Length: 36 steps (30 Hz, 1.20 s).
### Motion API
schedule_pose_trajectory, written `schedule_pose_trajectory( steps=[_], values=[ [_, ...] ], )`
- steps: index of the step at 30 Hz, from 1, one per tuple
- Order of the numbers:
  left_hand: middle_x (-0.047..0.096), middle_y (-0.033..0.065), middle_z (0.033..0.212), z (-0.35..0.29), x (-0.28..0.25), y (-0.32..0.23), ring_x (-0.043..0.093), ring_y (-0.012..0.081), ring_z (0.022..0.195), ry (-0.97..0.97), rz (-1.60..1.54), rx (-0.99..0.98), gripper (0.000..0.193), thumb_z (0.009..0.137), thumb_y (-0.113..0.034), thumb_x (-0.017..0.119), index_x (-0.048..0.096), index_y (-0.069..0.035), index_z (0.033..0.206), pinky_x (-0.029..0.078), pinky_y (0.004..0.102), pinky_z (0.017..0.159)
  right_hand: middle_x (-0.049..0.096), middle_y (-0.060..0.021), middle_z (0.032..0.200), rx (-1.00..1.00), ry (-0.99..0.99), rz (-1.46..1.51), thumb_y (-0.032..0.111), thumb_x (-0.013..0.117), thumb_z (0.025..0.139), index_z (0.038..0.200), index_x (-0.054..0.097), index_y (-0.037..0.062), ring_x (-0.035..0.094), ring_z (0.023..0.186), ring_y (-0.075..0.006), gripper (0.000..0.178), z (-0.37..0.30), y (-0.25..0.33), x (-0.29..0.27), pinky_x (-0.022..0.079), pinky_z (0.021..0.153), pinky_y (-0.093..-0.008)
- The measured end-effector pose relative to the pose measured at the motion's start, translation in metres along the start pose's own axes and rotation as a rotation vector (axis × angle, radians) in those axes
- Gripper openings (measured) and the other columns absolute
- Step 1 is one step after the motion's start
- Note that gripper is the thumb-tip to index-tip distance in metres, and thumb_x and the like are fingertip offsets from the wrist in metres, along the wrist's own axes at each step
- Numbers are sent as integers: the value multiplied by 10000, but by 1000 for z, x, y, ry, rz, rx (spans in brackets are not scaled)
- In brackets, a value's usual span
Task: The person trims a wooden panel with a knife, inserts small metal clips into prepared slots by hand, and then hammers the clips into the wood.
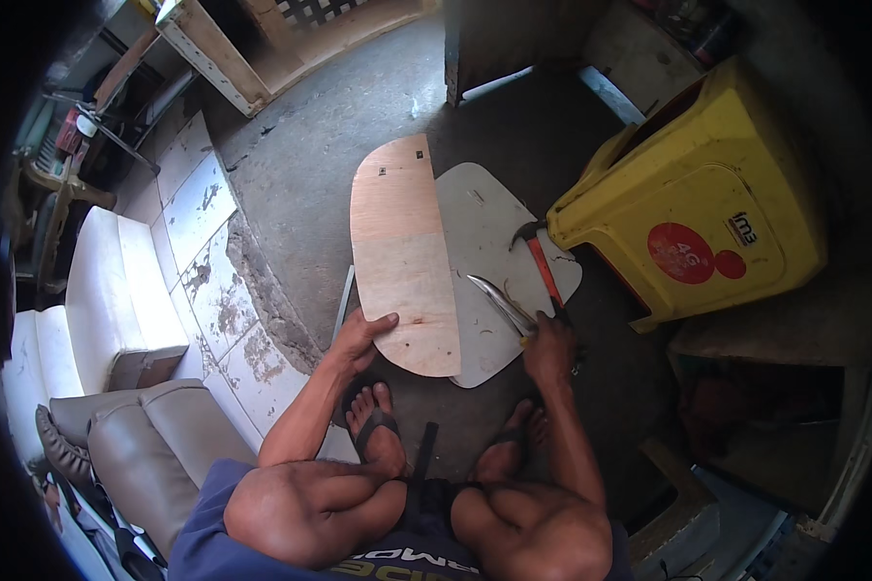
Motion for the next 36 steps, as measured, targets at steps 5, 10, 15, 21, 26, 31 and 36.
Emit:
schedule_pose_trajectory(
  steps=[5, 10, 15, 21, 26, 31, 36],
  values=[
    [648, 203, 1284, 35, -19, 9, 672, 299, 1128, -24, 1, 27, 474, 920, 5, 677, 516, 71, 1362, 555, 416, 974, 637, -217, 1159, 37, -108, -61, 68, 662, 861, 1285, 606, 26, 580, 1145, -424, 430, -21, -59, 11, 444, 1006, -534],
    [641, 190, 1300, 32, -35, 19, 657, 298, 1156, -34, -9, 12, 528, 900, -9, 694, 498, 56, 1386, 528, 420, 1017, 642, -208, 1149, 63, -27, -72, 81, 673, 851, 1233, 628, 34, 569, 1165, -415, 387, -13, -51, 15, 434, 1026, -536],
    [593, 197, 1370, 21, -35, 28, 612, 320, 1234, -10, -30, 16, 614, 896, -16, 703, 432, 48, 1443, 492, 433, 1076, 643, -232, 1104, 36, -58, -164, 49, 650, 848, 1254, 638, 13, 596, 1082, -428, 408, -20, -43, 3, 469, 965, -521],
    [597, 195, 1364, 15, -61, 35, 617, 331, 1231, -121, -112, 79, 582, 922, -17, 680, 426, 41, 1442, 502, 457, 1075, 660, -179, 1120, 7, -125, 53, 70, 657, 853, 1182, 688, 43, 623, 1062, -405, 331, -56, -22, 17, 510, 930, -492],
    [603, 194, 1357, 12, -70, 37, 630, 326, 1214, -127, -77, 81, 573, 924, -27, 681, 436, 45, 1437, 511, 453, 1064, 680, -208, 1124, 119, -80, 211, 107, 655, 877, 1175, 696, 32, 663, 1039, -415, 309, -75, -32, 2, 530, 915, -497],
    [608, 181, 1360, 20, -30, 44, 619, 308, 1220, -26, -34, -20, 621, 890, -12, 721, 439, 42, 1441, 486, 420, 1066, 695, -230, 1093, 384, -187, 63, 151, 656, 907, 1152, 694, 34, 664, 1037, -444, 274, -93, -131, -9, 528, 913, -507],
    [643, 181, 1315, 30, -17, 56, 645, 293, 1181, -54, -2, 11, 519, 914, -35, 718, 509, 57, 1380, 506, 411, 1039, 693, -263, 1127, 444, -120, -38, 177, 673, 909, 1142, 687, 3, 658, 1086, -451, 291, -92, -141, 4, 523, 933, -499]
  ],
)
Point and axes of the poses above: each hand's wrist, its own z-axis towards the middle knuckle, its own x-axis out of the palm, y = z × x, the point moved 5 cm from there along z, towards the middle knuckle
